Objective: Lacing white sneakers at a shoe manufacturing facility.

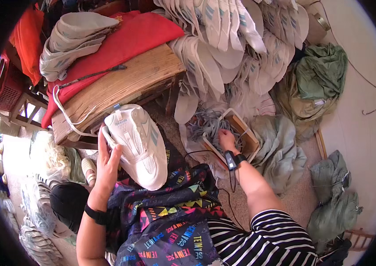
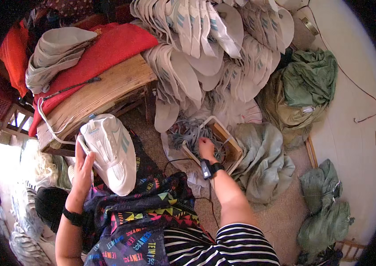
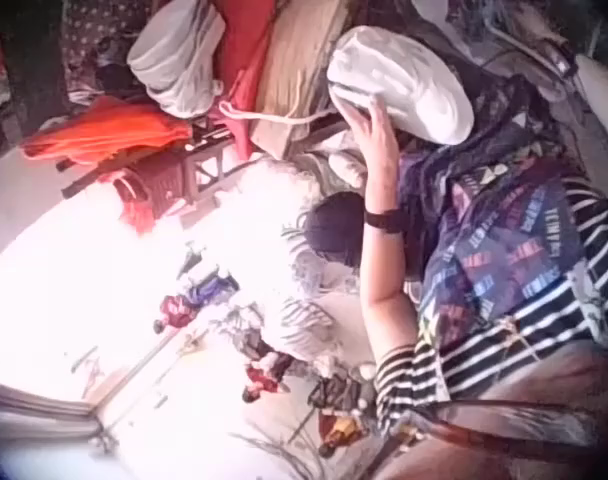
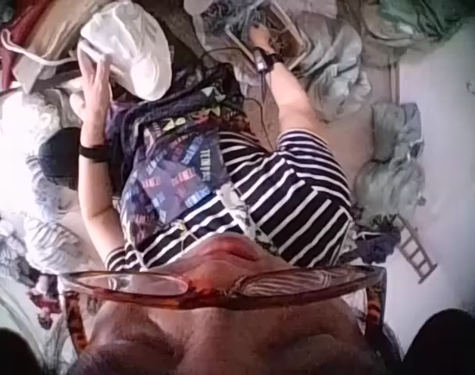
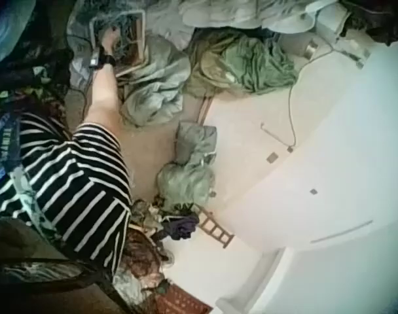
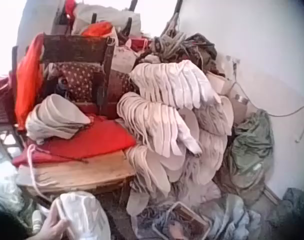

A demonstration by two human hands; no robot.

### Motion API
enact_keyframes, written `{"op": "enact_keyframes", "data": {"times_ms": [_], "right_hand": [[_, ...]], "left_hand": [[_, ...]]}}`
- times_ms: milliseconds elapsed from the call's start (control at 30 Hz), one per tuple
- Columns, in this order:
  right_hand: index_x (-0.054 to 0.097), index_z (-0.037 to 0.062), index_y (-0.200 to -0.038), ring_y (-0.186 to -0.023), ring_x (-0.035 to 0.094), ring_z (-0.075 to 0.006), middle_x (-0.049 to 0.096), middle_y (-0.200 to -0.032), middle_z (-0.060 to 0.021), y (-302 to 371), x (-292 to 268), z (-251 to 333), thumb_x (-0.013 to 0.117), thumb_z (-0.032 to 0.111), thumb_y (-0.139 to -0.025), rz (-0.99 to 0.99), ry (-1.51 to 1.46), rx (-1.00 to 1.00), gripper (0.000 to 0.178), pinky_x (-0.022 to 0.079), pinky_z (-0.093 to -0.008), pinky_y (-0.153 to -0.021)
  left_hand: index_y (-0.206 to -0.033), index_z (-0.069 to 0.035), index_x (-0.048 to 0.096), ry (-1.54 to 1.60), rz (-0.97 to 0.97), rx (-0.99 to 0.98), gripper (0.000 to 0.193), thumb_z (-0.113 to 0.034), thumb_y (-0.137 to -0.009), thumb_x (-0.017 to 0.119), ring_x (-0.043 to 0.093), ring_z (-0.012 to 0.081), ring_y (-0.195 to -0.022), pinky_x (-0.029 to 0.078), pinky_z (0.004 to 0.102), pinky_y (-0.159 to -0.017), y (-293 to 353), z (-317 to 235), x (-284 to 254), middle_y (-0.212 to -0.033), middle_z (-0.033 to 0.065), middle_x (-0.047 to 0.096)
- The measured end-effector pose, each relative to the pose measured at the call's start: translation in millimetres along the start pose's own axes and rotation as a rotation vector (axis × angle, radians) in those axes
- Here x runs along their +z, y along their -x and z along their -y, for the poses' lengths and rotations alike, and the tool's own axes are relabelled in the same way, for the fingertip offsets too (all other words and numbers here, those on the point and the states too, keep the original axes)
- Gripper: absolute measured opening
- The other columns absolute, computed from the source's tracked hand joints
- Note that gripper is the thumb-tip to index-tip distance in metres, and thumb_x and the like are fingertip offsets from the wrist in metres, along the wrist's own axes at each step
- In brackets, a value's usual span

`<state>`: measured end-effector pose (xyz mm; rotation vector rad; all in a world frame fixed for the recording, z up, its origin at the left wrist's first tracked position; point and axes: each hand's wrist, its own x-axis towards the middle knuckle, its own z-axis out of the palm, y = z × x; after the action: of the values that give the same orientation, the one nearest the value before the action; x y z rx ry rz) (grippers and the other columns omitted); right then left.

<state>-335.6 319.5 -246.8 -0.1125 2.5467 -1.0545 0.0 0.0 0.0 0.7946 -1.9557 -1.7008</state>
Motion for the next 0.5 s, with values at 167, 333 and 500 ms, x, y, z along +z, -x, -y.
{"op": "enact_keyframes", "data": {"times_ms": [167,333,500], "right_hand": [[0.072,0.0031,-0.101,-0.076,0.067,-0.0316,0.071,-0.085,-0.0147,7.1,16.6,45.4,0.067,0.034,-0.085,-0.099,-0.186,0.004,0.035,0.05,-0.0401,-0.071],[0.072,0.0047,-0.1,-0.081,0.066,-0.0343,0.071,-0.089,-0.0163,-1.0,9.6,45.5,0.066,0.037,-0.085,-0.133,0.076,0.026,0.036,0.05,-0.0412,-0.073],[0.073,0.0084,-0.099,-0.086,0.065,-0.0365,0.071,-0.095,-0.0171,-14.1,-0.7,30.3,0.065,0.039,-0.086,-0.165,0.077,0.017,0.035,0.05,-0.046,-0.076]], "left_hand": [[-0.152,-0.001,0.015,0.061,-0.025,-0.035,0.069,-0.014,-0.096,0.052,0.027,0.0241,-0.141,0.02,0.0338,-0.114,2.7,-0.6,0.6,-0.153,0.016,0.028],[-0.152,-0.002,0.015,0.076,-0.012,-0.079,0.067,-0.014,-0.096,0.051,0.029,0.0237,-0.14,0.022,0.034,-0.114,3.9,-6.8,1.9,-0.151,0.0165,0.031],[-0.152,-0.003,0.016,0.076,-0.044,-0.054,0.067,-0.015,-0.097,0.052,0.034,0.0237,-0.137,0.026,0.0339,-0.112,5.5,-2.6,2.6,-0.149,0.0163,0.035]]}}
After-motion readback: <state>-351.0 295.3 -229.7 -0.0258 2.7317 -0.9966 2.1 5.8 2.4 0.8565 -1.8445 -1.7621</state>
